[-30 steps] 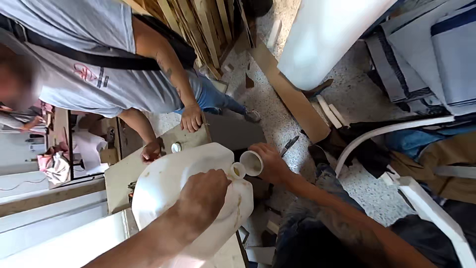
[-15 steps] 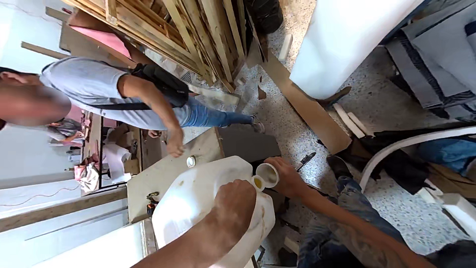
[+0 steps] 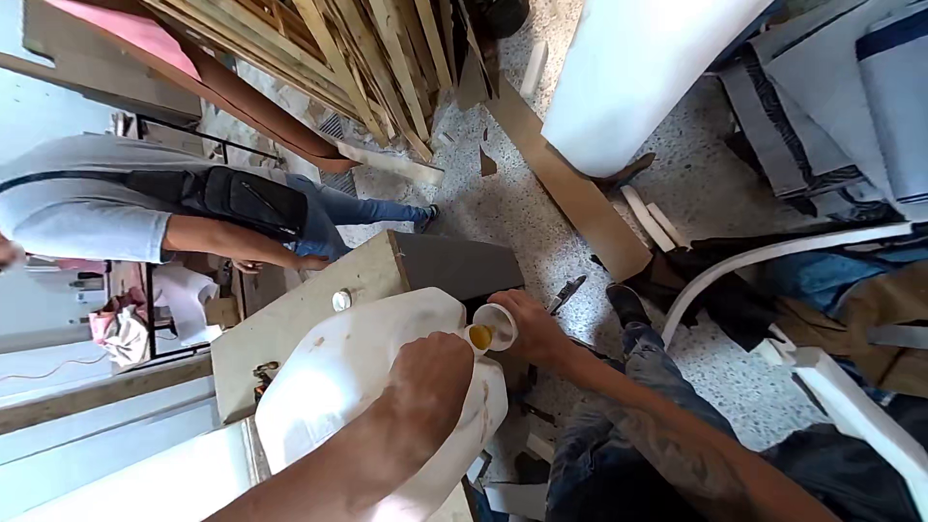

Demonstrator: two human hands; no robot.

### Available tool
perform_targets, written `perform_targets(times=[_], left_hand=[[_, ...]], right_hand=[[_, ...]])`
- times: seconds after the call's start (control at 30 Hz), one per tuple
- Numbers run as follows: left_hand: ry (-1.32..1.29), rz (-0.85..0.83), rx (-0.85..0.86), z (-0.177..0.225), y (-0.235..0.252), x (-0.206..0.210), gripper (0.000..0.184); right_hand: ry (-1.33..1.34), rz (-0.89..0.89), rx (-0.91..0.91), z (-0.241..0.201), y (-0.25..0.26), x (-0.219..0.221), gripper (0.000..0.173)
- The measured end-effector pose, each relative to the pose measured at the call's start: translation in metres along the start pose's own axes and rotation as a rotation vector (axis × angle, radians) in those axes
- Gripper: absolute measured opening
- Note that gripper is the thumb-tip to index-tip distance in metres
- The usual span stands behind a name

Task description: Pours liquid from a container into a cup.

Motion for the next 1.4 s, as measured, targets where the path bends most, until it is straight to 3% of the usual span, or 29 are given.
perform_targets(times=[0.8,1.4], left_hand=[[0.051,0.067,0.044,0.003,0.007,0.000,0.027],[0.037,0.095,0.042,-0.007,0.005,0.010,0.033]], right_hand=[[0.149,-0.044,0.061,0.010,-0.003,0.008,0.079],[0.201,-0.033,0.032,0.007,0.002,0.000,0.083]])
Point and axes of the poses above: each hand's wrist, its own y-axis towards the middle knuckle, its own x-axis out of the palm, z = x × y, the point moved 1 cm from there along y, towards the middle knuckle, and after that the axes turned 8 degrees about y, right-handed, at the moved point
